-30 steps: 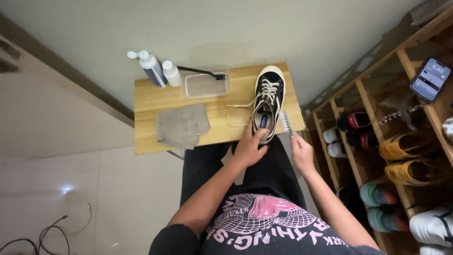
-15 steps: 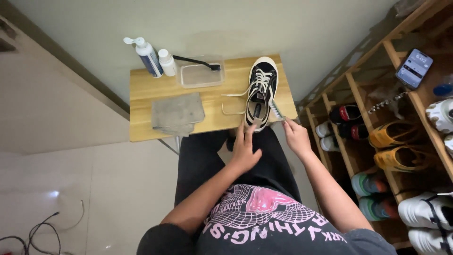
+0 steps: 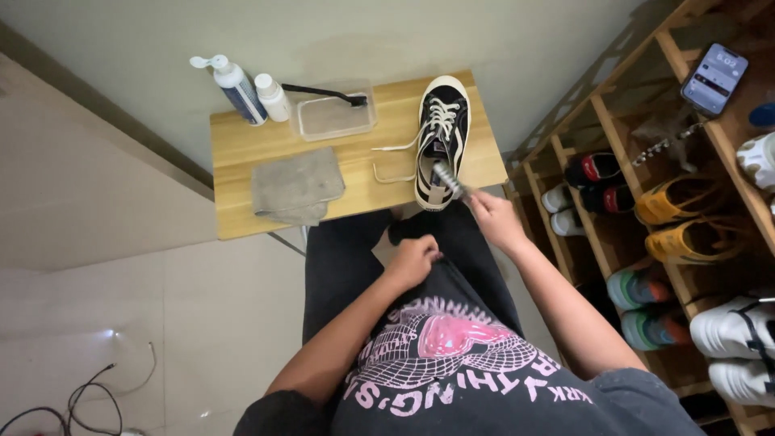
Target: The person scrubs a pair of black canvas sneakers with a green brush on a wooden table. They clean the soles, sides, and uppers of both shoes sequentially, then place them side by side on the table.
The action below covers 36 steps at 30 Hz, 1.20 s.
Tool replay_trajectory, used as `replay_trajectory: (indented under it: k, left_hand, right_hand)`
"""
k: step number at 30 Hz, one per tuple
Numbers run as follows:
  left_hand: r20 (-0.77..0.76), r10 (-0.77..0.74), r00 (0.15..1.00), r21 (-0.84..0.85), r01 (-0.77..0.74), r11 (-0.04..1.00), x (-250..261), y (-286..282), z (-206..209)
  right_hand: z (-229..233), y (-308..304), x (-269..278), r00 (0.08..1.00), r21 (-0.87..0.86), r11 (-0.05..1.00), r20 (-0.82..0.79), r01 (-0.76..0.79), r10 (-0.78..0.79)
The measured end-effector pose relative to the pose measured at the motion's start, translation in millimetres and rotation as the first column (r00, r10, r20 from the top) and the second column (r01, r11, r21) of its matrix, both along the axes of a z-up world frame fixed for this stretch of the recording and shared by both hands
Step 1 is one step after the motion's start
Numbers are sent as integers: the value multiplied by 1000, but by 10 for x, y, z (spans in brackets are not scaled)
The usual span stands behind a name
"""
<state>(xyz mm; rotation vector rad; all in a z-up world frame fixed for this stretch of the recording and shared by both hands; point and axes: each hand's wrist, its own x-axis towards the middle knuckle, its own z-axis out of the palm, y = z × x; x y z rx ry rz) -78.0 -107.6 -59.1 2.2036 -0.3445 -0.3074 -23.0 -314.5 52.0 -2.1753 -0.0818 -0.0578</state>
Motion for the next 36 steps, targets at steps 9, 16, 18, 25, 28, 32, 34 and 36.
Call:
replay_trajectory:
  k: [9, 16, 18, 25, 28, 32, 34, 36]
  left_hand:
    - [-466, 21, 885, -159, -107, 981, -165, 354, -465]
    - [-605, 200, 771, -185, -381, 906, -90, 487, -481]
    - [-619, 193, 761, -195, -388, 901, -102, 462, -427]
    - [-633, 169, 756, -217, -382, 899, -75, 464, -428]
    - [-637, 168, 752, -196, -369, 908, -74, 482, -372]
    - [-643, 152, 751, -192, -349, 917, -61, 492, -409]
    - [-652, 150, 743, -208, -365, 907, -56, 481, -439]
    - [-662, 149, 735, -211, -373, 903, -78, 462, -374]
  right_hand:
    - [-114, 59, 30, 992, -5, 992, -33, 124, -124]
    - [-232, 110, 72, 994, 65, 992, -17, 104, -104]
    - [-308, -36, 145, 985, 40, 985, 12, 170, -171]
    - [-408, 9, 224, 995, 37, 994, 12, 100, -101]
    - [-289, -87, 330, 978, 15, 979, 55, 203, -204]
    - [-134, 96, 314, 989, 66, 987, 19, 146, -147]
    - [-400, -49, 435, 973, -124, 969, -67, 212, -221]
    - [-264, -79, 468, 972, -52, 973, -55, 226, -229]
